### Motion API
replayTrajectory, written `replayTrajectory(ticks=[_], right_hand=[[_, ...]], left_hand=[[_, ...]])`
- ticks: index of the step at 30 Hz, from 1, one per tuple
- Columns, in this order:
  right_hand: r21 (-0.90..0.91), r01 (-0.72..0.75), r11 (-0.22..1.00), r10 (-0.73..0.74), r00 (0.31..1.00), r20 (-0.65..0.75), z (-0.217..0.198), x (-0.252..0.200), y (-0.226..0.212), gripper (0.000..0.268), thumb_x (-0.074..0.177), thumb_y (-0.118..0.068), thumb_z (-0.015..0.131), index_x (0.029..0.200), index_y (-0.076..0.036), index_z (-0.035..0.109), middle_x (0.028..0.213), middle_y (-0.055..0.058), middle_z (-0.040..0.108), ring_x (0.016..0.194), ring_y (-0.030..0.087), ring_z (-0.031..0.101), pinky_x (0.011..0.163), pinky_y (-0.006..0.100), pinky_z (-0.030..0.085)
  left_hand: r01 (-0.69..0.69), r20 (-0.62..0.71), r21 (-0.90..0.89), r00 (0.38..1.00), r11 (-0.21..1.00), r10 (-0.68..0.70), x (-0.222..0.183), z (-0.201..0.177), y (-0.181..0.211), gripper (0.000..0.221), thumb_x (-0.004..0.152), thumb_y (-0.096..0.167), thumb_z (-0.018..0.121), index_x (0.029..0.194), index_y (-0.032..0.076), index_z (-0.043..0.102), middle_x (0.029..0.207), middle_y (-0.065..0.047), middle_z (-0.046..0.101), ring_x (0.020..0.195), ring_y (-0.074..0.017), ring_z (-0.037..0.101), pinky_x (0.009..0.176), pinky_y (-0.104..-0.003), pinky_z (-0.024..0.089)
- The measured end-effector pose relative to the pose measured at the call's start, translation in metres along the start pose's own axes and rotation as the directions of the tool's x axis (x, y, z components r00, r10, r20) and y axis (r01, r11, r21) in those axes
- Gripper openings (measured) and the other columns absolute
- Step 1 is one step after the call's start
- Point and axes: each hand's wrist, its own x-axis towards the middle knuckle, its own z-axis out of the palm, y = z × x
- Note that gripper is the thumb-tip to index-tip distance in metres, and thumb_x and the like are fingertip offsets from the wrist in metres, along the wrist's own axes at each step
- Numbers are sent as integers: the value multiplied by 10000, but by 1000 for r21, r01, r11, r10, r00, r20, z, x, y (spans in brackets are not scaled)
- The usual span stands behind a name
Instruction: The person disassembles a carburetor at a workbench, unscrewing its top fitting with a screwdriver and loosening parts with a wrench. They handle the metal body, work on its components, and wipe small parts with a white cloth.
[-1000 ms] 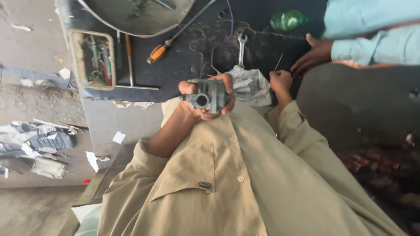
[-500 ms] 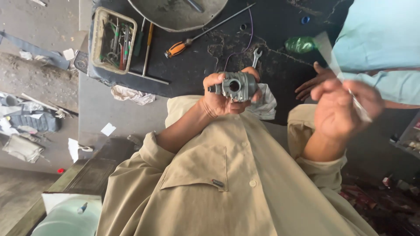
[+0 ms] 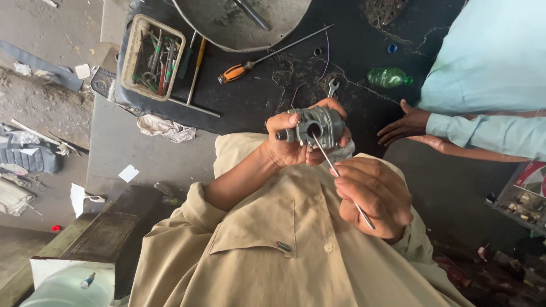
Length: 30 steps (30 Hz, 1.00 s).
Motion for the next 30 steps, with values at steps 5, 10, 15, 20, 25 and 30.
replayTrajectory(ticks=[5, 10, 15, 20, 25, 30], right_hand=[[-43, -19, 999, 19, 1000, -10, 3, 5, -1, 189, 897, 125, 650, 1066, 76, 581, 959, 218, 698, 885, 343, 747, 733, 435, 655], [-55, -50, 997, 49, 999, -6, 4, 6, 0, 186, 895, 116, 656, 1060, 65, 587, 949, 200, 700, 880, 337, 747, 732, 431, 649], [-57, -10, 998, 12, 999, 33, 4, 7, 0, 198, 895, 118, 668, 1070, 63, 594, 957, 207, 701, 897, 337, 744, 747, 439, 654], [-76, 17, 997, -10, 996, 88, 3, 6, 1, 201, 902, 53, 697, 1080, 59, 604, 965, 214, 706, 917, 345, 739, 765, 458, 655], [-92, 39, 995, -28, 993, 114, 4, 0, 3, 205, 927, 2, 712, 1093, 57, 606, 978, 218, 711, 935, 345, 739, 772, 458, 657], [-81, 77, 994, -66, 989, 135, 3, 1, 3, 214, 969, -48, 695, 1130, 52, 596, 981, 231, 712, 961, 352, 731, 780, 468, 659]], left_hand=[[8, -17, 44, 1000, 999, -7, 2, 6, 2, 818, 825, 477, 772, 1392, -15, 445, 1102, -297, 592, 633, -198, 621, 480, -250, 519], [23, 3, 23, 1000, 999, -23, 1, 5, 5, 800, 841, 458, 761, 1402, -17, 446, 1110, -298, 599, 599, -174, 609, 495, -260, 524], [39, 19, -1, 999, 999, -39, 2, 5, 7, 782, 850, 456, 751, 1404, -3, 445, 1118, -294, 592, 587, -178, 601, 482, -250, 523], [35, 6, -38, 999, 999, -35, 0, 3, 5, 788, 862, 458, 746, 1416, -9, 436, 1122, -298, 582, 588, -169, 597, 494, -261, 528], [32, -18, -73, 999, 997, -33, 1, 3, 4, 788, 859, 467, 744, 1411, 0, 430, 1161, -298, 573, 643, -195, 609, 524, -277, 535], [16, -27, -41, 999, 999, -17, 1, 6, 6, 783, 868, 472, 733, 1426, 10, 435, 1127, -294, 581, 596, -151, 580, 532, -268, 516]])
